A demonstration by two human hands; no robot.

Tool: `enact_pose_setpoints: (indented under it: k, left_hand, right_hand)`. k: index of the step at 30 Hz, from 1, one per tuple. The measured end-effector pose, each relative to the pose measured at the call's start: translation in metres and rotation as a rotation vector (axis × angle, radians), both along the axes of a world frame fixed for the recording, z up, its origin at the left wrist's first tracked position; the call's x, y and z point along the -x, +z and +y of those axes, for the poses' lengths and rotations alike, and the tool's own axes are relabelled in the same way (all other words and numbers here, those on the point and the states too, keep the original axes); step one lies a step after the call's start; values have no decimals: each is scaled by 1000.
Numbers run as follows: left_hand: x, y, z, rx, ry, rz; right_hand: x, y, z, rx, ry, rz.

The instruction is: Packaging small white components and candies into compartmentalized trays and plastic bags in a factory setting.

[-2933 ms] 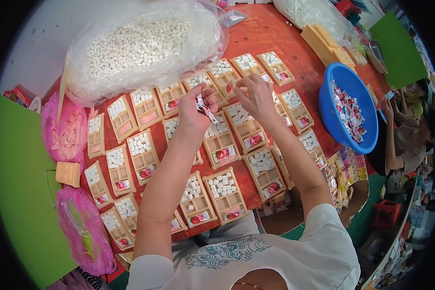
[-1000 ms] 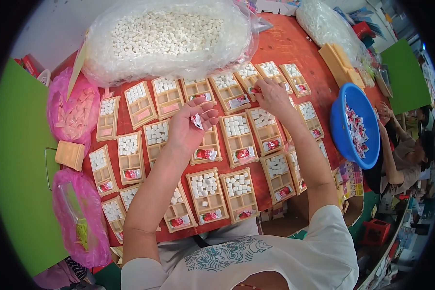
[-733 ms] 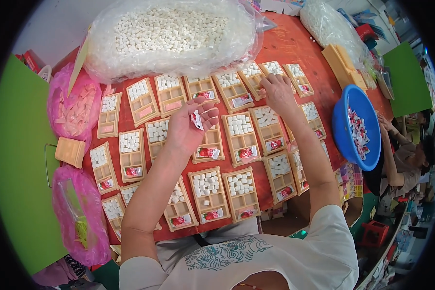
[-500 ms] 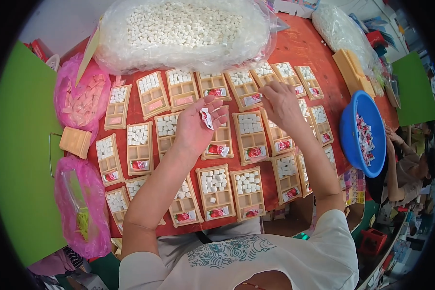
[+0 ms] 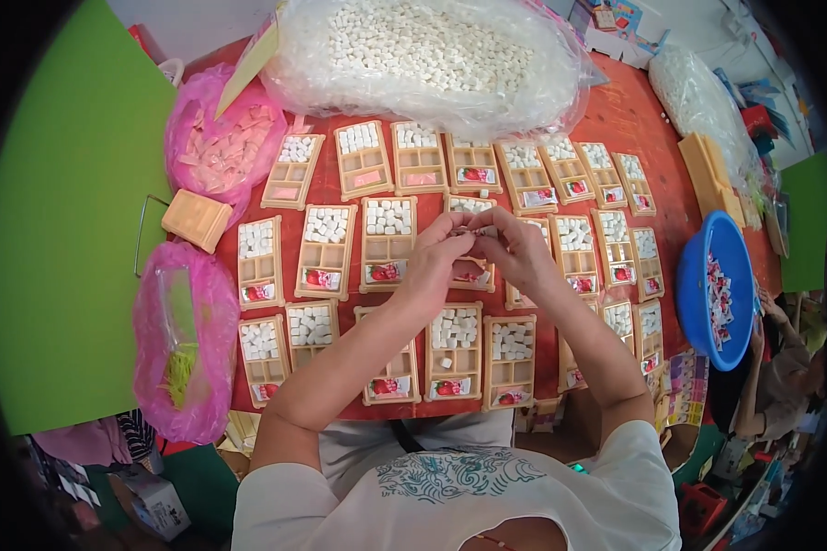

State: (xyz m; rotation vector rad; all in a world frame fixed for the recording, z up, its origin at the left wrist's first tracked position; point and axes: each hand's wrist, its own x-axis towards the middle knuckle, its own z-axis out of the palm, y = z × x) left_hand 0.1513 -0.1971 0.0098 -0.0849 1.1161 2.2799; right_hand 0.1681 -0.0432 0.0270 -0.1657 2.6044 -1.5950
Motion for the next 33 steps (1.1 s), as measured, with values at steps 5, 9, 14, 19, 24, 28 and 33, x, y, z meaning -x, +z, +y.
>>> enact_pose_setpoints:
  k: [5,9,14,19,24,28,33]
  left_hand:
    - [31,-7,-30,420,-148,289]
    - [56,-5,-33,479,-77,366]
    - [90,-19,-53,941,228,890]
    - [100,-29,-42,1363,117,1450]
    - [96,-41,-32,1643,-27,1597]
    - [90,-34,-41,1792,-58,1667]
    - [92,-36,-33,1763,-151,1635]
  right_hand:
    - [32,-13,-7,67,34,2]
    - [64,-18,-13,17,14,-14]
    - [104,-28,-35,-168,-57,89]
    - [116,-36,-36,-707,-80,270]
    - [96,-40,-21,-815,-82,484]
    - [49,6,36,-761,-265,531]
    - [-49,55,211,-929,-853,701]
